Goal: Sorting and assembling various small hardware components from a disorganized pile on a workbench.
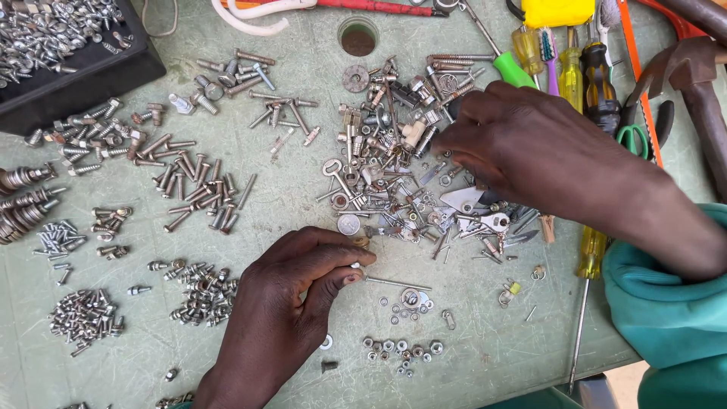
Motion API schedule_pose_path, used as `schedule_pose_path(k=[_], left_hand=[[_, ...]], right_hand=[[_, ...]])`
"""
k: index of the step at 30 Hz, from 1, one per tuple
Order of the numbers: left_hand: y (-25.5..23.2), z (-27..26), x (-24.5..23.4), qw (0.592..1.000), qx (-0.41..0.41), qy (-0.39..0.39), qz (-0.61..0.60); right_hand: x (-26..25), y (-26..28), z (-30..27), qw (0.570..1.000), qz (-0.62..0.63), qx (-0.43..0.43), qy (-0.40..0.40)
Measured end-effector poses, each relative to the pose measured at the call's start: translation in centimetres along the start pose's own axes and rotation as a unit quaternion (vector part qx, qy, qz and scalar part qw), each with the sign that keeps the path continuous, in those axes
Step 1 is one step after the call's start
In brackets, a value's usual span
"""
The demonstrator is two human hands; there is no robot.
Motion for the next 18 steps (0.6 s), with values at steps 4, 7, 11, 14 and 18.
schedule_pose_path(k=[4,7,11,14,18], left_hand=[[0.0,0.0,0.0,1.000,0.008,-0.003,0.001],[-0.1,0.1,-0.1,1.000,0.009,-0.001,-0.011],[0.0,0.1,0.0,1.000,-0.001,0.005,0.007],[0.0,0.2,0.0,1.000,-0.002,0.000,0.017],[-0.2,0.3,-0.2,1.000,-0.005,-0.007,0.022]], right_hand=[[0.6,-0.1,0.1,0.998,-0.033,0.002,-0.060],[0.7,0.0,0.2,0.997,-0.054,-0.005,-0.059],[1.1,-0.1,0.1,0.996,-0.009,0.000,-0.084],[1.2,0.3,0.1,0.996,-0.042,-0.020,-0.080],[1.6,-0.1,0.2,0.997,-0.075,-0.016,-0.024]])
Point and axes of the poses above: each hand's wrist, its own z-axis towards the middle knuckle, its own x-axis out of the palm, y = z × x, the point moved 2 cm from there along z, towards the middle knuckle, and after that the axes turned 15 degrees about -y, right-handed, at the moved point
